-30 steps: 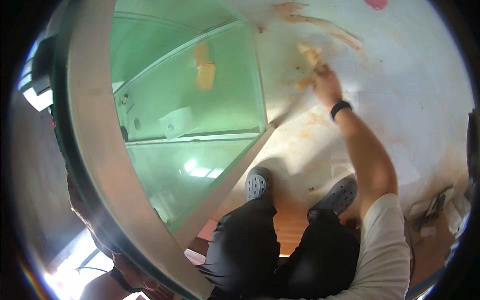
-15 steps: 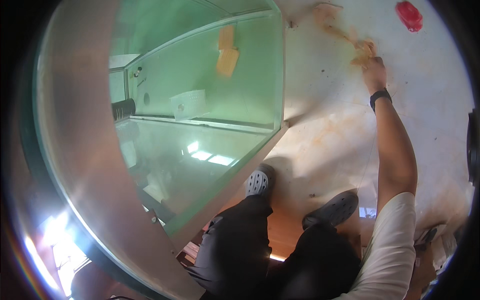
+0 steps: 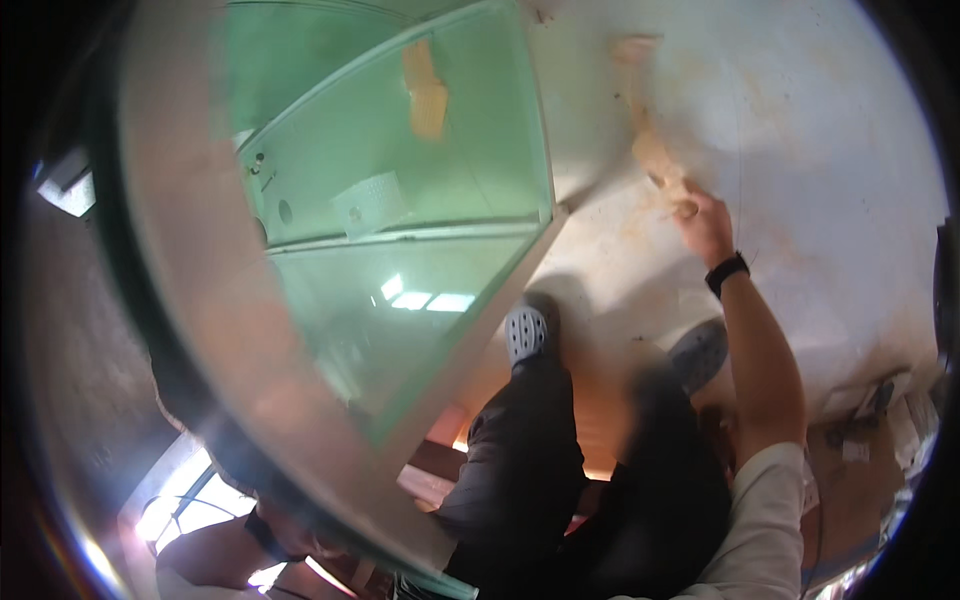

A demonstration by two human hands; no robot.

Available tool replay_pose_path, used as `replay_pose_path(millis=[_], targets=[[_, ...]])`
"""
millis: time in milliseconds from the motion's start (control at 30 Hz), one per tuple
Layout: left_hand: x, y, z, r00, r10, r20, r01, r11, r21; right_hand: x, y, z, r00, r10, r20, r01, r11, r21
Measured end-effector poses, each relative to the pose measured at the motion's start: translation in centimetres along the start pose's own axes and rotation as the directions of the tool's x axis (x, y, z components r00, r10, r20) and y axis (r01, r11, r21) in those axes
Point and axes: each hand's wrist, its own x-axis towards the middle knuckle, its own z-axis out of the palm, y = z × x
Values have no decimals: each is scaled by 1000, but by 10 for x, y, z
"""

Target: The person assembles a flat-packed cardboard box by folding and interlocking its flaps. They then place the assembled box on a nearby chair and briefly handle a small rectangular object on a wooden cabinet.

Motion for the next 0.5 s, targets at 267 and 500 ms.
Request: replay_pose_path(millis=[267, 500], targets=[[-36, -18, 33, 971, -23, -238, -39, 967, -250, -291, -80, -109, 790, 509, 342, -590, 783, 198], [-31, 19, 26, 963, -97, -252, -3, 930, -367, -422, -350, -288, 904, 421, 79, -420, 907, -25]])
